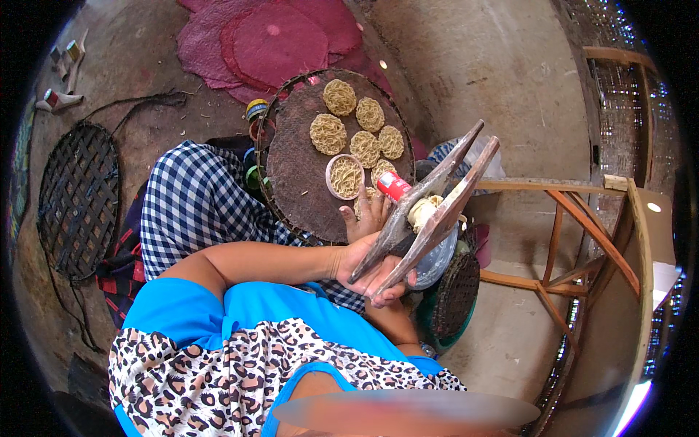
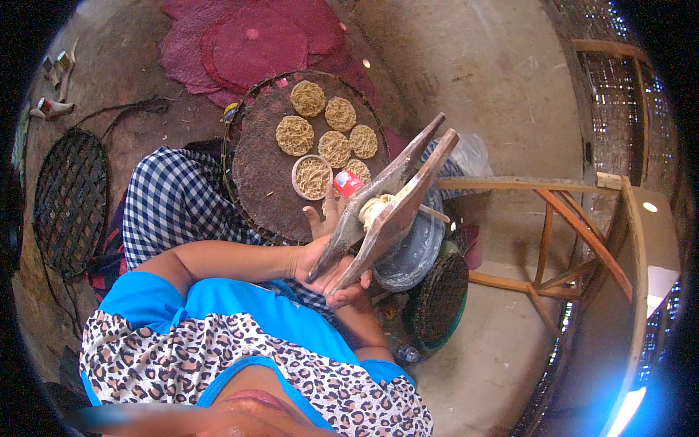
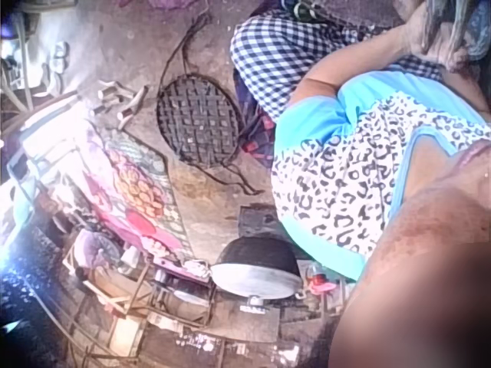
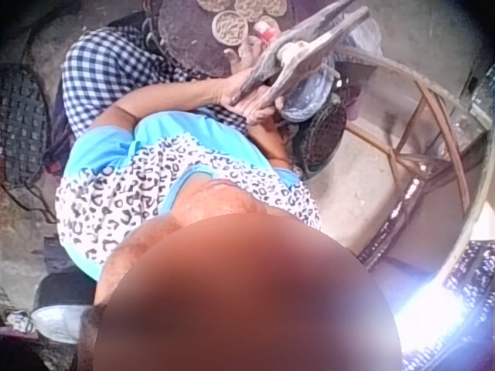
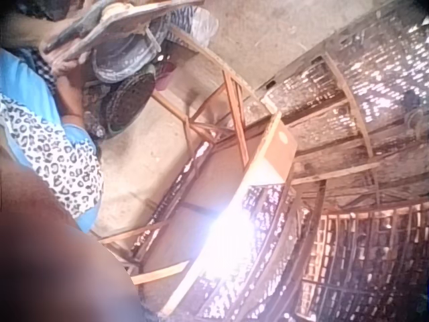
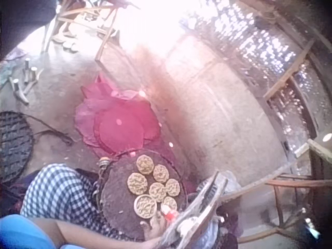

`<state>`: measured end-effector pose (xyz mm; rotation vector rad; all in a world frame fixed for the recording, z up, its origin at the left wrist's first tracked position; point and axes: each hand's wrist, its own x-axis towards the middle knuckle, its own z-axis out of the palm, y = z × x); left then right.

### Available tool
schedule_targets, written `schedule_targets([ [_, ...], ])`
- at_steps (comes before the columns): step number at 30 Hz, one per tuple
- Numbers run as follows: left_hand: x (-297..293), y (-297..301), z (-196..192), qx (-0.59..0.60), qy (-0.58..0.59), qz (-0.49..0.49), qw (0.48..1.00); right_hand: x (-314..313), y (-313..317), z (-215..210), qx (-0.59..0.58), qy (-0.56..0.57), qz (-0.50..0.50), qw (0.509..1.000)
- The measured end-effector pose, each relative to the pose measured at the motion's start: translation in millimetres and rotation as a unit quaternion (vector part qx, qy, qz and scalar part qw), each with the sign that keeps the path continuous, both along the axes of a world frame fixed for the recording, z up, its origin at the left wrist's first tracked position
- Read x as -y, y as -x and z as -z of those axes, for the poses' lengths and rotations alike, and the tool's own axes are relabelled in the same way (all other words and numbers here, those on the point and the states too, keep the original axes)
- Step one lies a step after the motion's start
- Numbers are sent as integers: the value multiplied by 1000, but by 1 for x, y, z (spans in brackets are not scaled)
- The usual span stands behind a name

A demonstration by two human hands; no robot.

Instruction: The person scoops dough from a bowl, places it into a wooden cookie press, and extrudes patterned cookies onto a woven tray. They repeat this process multiple times, arranging the finished cookies in rows.

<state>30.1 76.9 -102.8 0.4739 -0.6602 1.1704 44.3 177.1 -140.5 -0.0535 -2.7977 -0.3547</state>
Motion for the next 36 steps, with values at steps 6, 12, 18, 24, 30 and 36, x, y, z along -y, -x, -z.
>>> schedule_targets([
  [6,-2,-5,3,0,-23,19,1000,-2,6,-4,35,155,35,987],
  [12,0,-5,2,-44,-11,-1,999,10,21,-18,-11,323,55,945],
  [18,5,-4,-1,-48,34,23,998,26,38,-25,24,317,87,944],
  [24,8,-5,-5,-59,7,31,998,32,42,-29,-26,472,61,879],
  [30,11,-12,-12,-95,-4,46,994,73,42,-15,-22,268,-42,962],
  [36,26,-8,-14,-124,34,24,991,72,45,-1,-43,167,-9,985],
])
